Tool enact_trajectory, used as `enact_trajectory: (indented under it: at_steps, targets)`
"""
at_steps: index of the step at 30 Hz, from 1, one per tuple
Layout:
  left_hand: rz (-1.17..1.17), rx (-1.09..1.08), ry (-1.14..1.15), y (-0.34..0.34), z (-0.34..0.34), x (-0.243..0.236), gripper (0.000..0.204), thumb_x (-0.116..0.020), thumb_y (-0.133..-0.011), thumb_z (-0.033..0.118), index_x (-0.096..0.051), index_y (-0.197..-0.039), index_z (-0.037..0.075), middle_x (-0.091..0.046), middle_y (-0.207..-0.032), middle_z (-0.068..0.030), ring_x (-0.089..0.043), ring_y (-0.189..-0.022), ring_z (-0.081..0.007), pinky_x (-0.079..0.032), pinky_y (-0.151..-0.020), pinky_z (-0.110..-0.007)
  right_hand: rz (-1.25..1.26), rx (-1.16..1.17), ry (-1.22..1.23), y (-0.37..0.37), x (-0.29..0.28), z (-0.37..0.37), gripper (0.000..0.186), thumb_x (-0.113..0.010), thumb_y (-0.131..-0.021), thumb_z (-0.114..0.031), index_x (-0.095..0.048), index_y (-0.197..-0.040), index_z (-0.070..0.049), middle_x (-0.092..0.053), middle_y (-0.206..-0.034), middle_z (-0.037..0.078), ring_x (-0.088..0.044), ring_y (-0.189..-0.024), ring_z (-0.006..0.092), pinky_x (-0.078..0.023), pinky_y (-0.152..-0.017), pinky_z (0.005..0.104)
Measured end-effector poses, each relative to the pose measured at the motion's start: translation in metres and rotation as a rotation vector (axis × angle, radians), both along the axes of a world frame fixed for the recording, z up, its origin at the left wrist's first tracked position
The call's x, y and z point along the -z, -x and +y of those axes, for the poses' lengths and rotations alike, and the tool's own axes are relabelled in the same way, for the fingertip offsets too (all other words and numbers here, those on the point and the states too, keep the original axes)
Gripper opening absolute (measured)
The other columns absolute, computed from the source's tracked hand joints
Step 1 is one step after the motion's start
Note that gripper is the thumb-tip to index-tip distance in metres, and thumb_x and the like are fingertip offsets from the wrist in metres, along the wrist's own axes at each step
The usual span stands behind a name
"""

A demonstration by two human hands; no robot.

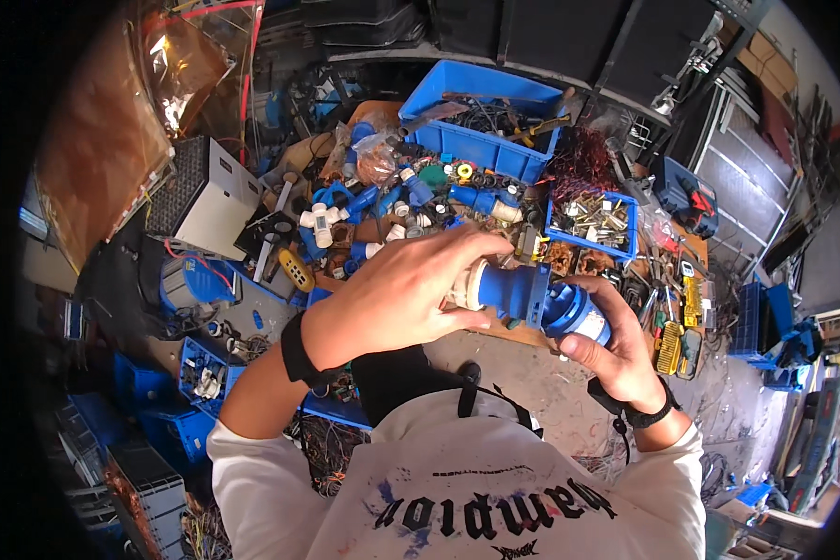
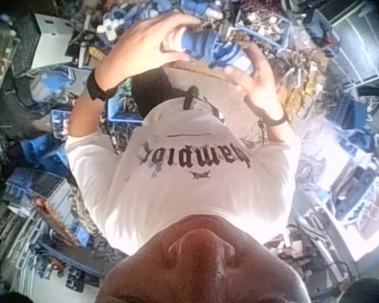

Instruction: The person holds a blue industrial electrical connector with a cable and uses a green-handled screwdriver to tighten the internal screws. The person rotates the connector to access different screw points while working in a cluttered workshop environment.

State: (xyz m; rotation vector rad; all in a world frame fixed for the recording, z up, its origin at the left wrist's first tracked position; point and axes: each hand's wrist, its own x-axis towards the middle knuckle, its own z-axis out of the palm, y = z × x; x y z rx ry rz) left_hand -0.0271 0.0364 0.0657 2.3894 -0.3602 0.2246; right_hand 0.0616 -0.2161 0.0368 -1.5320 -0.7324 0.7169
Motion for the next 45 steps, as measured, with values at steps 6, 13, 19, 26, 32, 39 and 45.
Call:
enact_trajectory:
  at_steps: [6, 13, 19, 26, 32, 39, 45]
  targets:
    - [0.061, 0.021, 0.063, -0.002, 0.001, 0.011, 0.05, -0.082, -0.067, 0.018, -0.061, -0.111, 0.006, -0.067, -0.102, -0.0108, -0.066, -0.092, -0.0297, -0.052, -0.079, -0.036, -0.296, -0.037, 0.017, -0.004, 0.006, -0.011, 0.058, -0.075, -0.08, -0.021, -0.044, -0.124, 0.0, -0.057, -0.113, 0.014, -0.056, -0.102, 0.0211, -0.043, -0.09, 0.0333]
    - [0.085, 0.087, 0.192, -0.001, 0.0, 0.014, 0.052, -0.081, -0.069, 0.022, -0.059, -0.114, 0.007, -0.067, -0.103, -0.0118, -0.066, -0.091, -0.0296, -0.052, -0.077, -0.036, -0.57, -0.057, -0.055, -0.004, 0.015, -0.019, 0.065, -0.078, -0.074, -0.021, -0.044, -0.124, 0.001, -0.056, -0.117, 0.019, -0.059, -0.103, 0.0286, -0.046, -0.088, 0.0376]
    - [-0.052, 0.04, 0.221, -0.004, -0.008, 0.024, 0.053, -0.082, -0.067, 0.018, -0.061, -0.115, 0.007, -0.065, -0.109, -0.011, -0.064, -0.098, -0.0281, -0.051, -0.081, -0.036, -0.616, 0.075, -0.111, 0.004, 0.019, -0.014, 0.061, -0.078, -0.074, -0.019, -0.045, -0.122, -0.002, -0.06, -0.112, 0.019, -0.062, -0.095, 0.0327, -0.05, -0.079, 0.0385]
    - [-0.333, -0.078, 0.129, -0.009, -0.018, 0.038, 0.06, -0.082, -0.056, 0.008, -0.063, -0.113, 0.008, -0.064, -0.11, -0.0084, -0.062, -0.096, -0.0282, -0.05, -0.081, -0.037, -0.792, 0.202, -0.191, 0.018, 0.035, -0.004, 0.064, -0.081, -0.069, -0.016, -0.046, -0.121, -0.003, -0.061, -0.104, 0.019, -0.059, -0.085, 0.0309, -0.048, -0.07, 0.0399]
    - [-0.511, -0.145, 0.046, -0.01, -0.019, 0.038, 0.058, -0.076, -0.052, -0.004, -0.066, -0.108, 0.008, -0.064, -0.111, -0.0091, -0.062, -0.1, -0.0287, -0.049, -0.09, -0.042, -0.511, 0.187, -0.235, 0.024, 0.044, -0.001, 0.074, -0.081, -0.072, -0.03, -0.04, -0.128, -0.003, -0.056, -0.115, 0.017, -0.058, -0.093, 0.0266, -0.047, -0.079, 0.0392]
    - [-0.622, -0.134, 0.01, -0.013, -0.008, 0.058, 0.057, -0.07, -0.054, -0.008, -0.065, -0.108, 0.007, -0.063, -0.112, -0.0107, -0.062, -0.104, -0.0291, -0.048, -0.093, -0.044, 0.424, 0.048, -0.248, 0.028, 0.036, 0.003, 0.063, -0.065, -0.089, -0.029, -0.036, -0.136, 0.0, -0.056, -0.114, 0.01, -0.058, -0.086, 0.0098, -0.049, -0.064, 0.0207]
    - [-0.55, -0.22, 0.075, -0.014, -0.008, 0.073, 0.059, -0.068, -0.052, -0.01, -0.064, -0.108, 0.006, -0.062, -0.11, -0.0118, -0.061, -0.097, -0.0311, -0.05, -0.085, -0.042, 0.072, 0.096, -0.134, 0.034, 0.047, 0.015, 0.06, -0.071, -0.084, -0.025, -0.043, -0.13, 0.001, -0.063, -0.107, 0.012, -0.062, -0.093, 0.0183, -0.049, -0.08, 0.0309]
